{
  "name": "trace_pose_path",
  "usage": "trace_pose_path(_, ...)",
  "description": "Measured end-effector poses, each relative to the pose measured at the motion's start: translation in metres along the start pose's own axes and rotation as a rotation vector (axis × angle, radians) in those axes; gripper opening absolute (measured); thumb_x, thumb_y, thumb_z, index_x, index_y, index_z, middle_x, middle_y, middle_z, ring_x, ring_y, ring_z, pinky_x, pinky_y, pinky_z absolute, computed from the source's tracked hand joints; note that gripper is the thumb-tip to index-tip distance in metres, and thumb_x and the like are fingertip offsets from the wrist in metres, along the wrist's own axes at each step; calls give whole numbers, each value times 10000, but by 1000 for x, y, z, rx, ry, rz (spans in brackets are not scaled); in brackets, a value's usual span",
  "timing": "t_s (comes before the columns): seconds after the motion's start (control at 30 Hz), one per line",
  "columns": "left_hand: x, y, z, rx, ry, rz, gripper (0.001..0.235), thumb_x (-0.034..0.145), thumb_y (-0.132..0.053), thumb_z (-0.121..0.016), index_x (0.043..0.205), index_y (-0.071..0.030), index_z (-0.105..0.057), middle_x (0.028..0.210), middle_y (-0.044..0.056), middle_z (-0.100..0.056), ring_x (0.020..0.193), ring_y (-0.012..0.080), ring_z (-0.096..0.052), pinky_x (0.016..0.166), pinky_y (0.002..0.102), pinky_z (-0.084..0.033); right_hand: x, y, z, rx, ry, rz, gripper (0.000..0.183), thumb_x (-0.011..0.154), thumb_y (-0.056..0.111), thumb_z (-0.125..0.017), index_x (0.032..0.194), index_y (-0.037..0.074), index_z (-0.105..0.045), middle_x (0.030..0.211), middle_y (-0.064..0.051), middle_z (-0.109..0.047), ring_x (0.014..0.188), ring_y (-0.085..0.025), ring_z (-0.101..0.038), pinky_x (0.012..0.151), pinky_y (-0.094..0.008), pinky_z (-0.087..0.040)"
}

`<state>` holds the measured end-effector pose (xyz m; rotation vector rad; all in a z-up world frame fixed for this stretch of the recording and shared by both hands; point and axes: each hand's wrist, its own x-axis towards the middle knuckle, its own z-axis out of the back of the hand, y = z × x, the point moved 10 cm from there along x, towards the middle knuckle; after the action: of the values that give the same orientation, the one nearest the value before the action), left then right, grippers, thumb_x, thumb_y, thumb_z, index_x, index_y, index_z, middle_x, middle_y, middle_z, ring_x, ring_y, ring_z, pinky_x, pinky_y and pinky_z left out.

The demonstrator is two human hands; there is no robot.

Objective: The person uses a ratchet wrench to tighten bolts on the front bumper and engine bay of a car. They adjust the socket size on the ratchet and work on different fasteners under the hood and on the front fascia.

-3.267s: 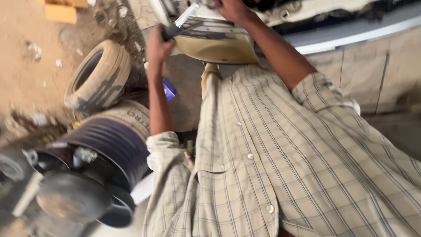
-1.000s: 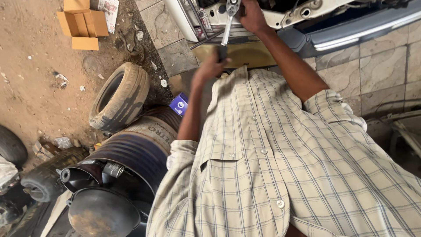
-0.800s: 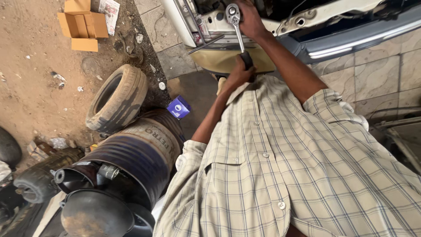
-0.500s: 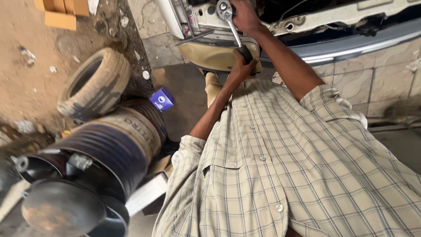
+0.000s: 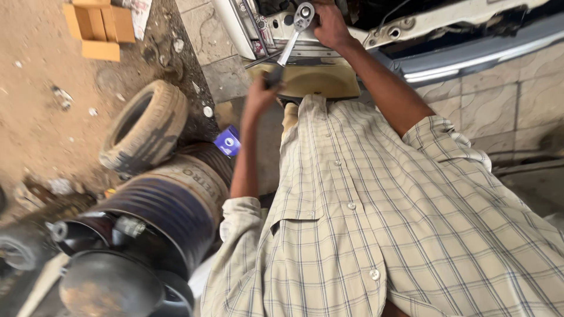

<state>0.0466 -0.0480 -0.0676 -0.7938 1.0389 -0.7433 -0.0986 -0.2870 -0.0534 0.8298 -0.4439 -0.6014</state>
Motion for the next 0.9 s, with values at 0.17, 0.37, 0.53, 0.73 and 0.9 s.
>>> trace_pose_path(0.17, 55, -27, 112, 180, -82, -27, 475, 877, -254, -858, 1192, -16, -594, 944, 167, -711, 824, 244, -672, 743, 388, -547, 2, 20, -1, -46, -103, 54, 388, 897, -132, -630, 1252, 18, -675, 1258, -231, -666, 1160, -469, -580, 887, -563, -438)
trace_pose_path(0.37, 84, -62, 106, 450, 16, -177, 534, 871, -341, -848, 1209, -27, -579, 1027, 199, -716, 909, 324, -700, 787, 459, -537, -10, 28, 8, -19, -229, 1, 469, 894, -113, -627, 1346, 12, -635, 1356, -228, -627, 1268, -445, -528, 1053, -558, -447)
trace_pose_path(0.53, 51, -37, 81, 479, 143, -77, 535, 930, -396, -791, 1235, -30, -548, 991, 200, -697, 856, 337, -689, 757, 485, -527, -18, -4, -17, 198, -129, -300, 298, 971, 99, -770, 1225, 32, -629, 1143, -196, -678, 1101, -379, -651, 977, -505, -511)
trace_pose_path(0.73, -1, -6, -9, 248, 377, 190, 570, 968, -417, -700, 1270, -33, -405, 870, 183, -692, 649, 247, -690, 548, 378, -568, -15, -13, -19, 50, -195, -195, 284, 896, 11, -740, 1167, -9, -658, 1126, -249, -666, 1094, -455, -604, 920, -516, -485)
trace_pose_path(0.9, -30, -3, -102, -91, 368, 216, 600, 977, -351, -673, 1283, 29, -324, 935, 190, -698, 704, 206, -728, 561, 345, -611, -15, -11, -20, -82, -115, -25, 371, 809, -31, -695, 1176, -34, -636, 1182, -287, -632, 1160, -511, -521, 991, -563, -438)
